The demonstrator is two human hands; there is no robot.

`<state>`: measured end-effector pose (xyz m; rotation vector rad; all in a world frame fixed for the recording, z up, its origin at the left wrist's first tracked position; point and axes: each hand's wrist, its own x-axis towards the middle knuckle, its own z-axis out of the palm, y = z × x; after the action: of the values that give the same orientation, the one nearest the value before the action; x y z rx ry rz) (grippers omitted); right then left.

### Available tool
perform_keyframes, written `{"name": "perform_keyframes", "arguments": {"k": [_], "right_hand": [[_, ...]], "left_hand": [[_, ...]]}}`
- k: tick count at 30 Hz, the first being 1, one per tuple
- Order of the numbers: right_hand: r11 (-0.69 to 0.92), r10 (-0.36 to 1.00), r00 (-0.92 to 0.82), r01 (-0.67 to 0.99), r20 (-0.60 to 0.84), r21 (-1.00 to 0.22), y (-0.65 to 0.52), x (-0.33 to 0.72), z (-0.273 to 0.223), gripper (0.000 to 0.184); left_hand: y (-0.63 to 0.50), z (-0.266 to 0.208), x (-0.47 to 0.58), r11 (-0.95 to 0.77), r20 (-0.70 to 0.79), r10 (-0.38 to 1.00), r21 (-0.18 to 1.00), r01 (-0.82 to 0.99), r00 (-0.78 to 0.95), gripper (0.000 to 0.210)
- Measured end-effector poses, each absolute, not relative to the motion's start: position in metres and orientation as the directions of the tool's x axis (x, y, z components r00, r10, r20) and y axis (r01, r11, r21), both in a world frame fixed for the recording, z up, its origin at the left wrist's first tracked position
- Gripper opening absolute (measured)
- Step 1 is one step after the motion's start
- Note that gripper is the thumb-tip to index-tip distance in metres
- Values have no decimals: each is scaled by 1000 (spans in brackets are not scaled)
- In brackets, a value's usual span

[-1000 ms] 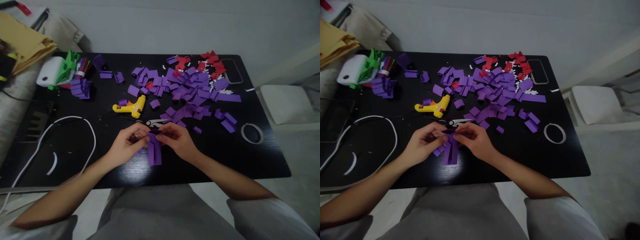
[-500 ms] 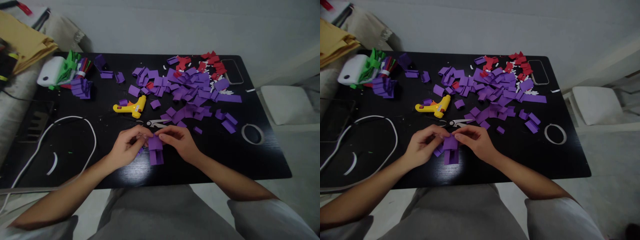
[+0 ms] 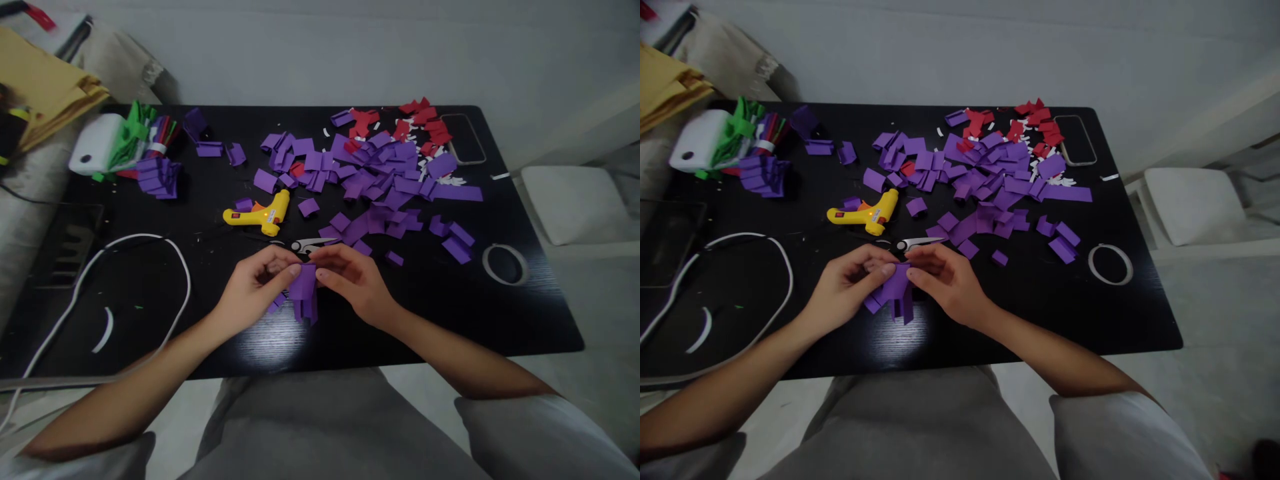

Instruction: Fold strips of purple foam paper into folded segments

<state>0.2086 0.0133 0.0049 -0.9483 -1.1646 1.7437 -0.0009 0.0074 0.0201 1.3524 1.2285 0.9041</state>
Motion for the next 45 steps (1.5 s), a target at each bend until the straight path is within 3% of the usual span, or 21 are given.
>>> {"name": "perform_keyframes", "arguments": {"k": [5,10,19,29,45], "right_hand": [[-261,885,-451,-274,-116,-926,15,208,0,40],[-248,909,-395,-260,-131,-933,15,203,-5,33],[-157,940,-332,-217,-78,-964,13,203,-2,21],[-271,917,-355,-215,-184,-938,13,206,6,26],[-116,954,-286,-79,-89,-990,13,204,1,19]], "left_hand": [[12,21,-4,199,-214,959,975,99,183,26],[11,19,-4,228,-247,942,968,106,229,25],[5,21,2,87,-126,971,978,188,203,21],[4,20,0,58,-95,978,979,196,186,22],[2,20,1,-21,-36,976,965,262,213,15]]}}
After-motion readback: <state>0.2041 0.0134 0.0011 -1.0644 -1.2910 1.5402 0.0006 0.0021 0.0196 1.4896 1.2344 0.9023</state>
